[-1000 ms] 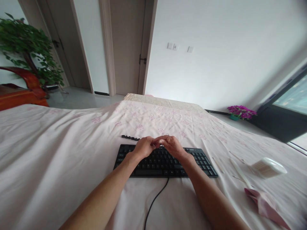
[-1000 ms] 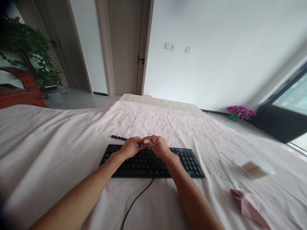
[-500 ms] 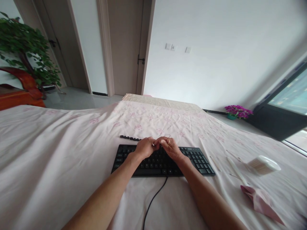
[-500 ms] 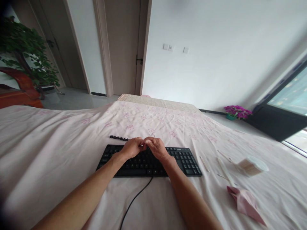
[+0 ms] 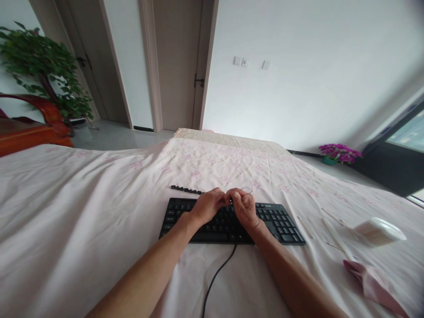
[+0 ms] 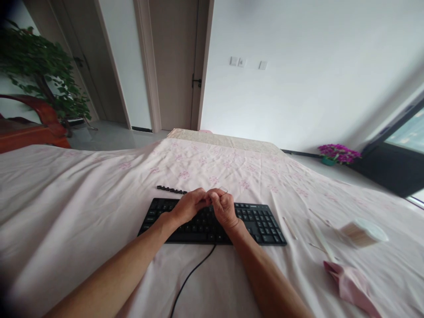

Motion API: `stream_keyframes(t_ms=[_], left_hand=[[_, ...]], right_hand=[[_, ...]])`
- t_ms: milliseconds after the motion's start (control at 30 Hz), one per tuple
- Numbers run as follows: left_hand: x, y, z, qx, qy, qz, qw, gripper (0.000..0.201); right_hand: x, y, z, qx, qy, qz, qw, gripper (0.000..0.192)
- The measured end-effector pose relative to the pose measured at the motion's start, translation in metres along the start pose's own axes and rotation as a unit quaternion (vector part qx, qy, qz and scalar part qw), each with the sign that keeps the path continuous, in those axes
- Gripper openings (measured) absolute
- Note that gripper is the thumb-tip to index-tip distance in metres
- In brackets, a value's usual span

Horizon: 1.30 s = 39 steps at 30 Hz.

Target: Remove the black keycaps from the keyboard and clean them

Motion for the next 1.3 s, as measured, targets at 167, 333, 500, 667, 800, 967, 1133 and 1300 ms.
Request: stream_keyframes(t_ms=[167,333,500,667,800,967,1133,1300], left_hand=[[0.0,-0.011,-0.009,-0.075,0.044,-0.027,0.996,0.009],[-0.003,-0.035,-0.016,-0.178,0.099,-0.102,0.974,0.029],[-0.006,-0.04,-0.024,-0.229,0.131,-0.117,0.957,0.032],[-0.005,-0.042,-0.024,-0.25,0.126,-0.118,0.953,0.034],[-0.002,-0.049,-0.038,-0.254,0.089,-0.125,0.955,0.034],[-0.011,-0.07,-0.104,-0.219,0.149,-0.145,0.953,0.034],[-0.035,-0.103,-0.141,-0.194,0.19,-0.198,0.942,0.036],[-0.046,-0.125,-0.141,-0.183,0.185,-0.24,0.935,0.032]], right_hand=[[-0.002,-0.023,0.001,-0.093,-0.016,-0.082,0.992,0.038],[0.006,-0.036,0.0,-0.182,-0.02,-0.095,0.979,0.034],[0.015,-0.017,0.011,-0.283,-0.056,-0.029,0.957,0.028],[0.018,-0.002,0.016,-0.299,-0.08,0.007,0.951,0.023],[0.025,0.007,0.016,-0.275,-0.073,0.048,0.958,0.018],[0.04,0.022,0.034,-0.313,-0.111,0.087,0.939,0.015],[0.048,0.037,0.054,-0.376,-0.148,0.092,0.91,0.015],[0.045,0.047,0.061,-0.386,-0.159,0.097,0.904,0.016]])
Point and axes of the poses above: each hand's wrist, its own x-axis towards the middle knuckle, its own z-axis out of the palm, y = z × x, the point moved 10 cm from there along x, towards the middle knuckle, and after that the axes turned 5 degrees about z, right-handed, at the moved point
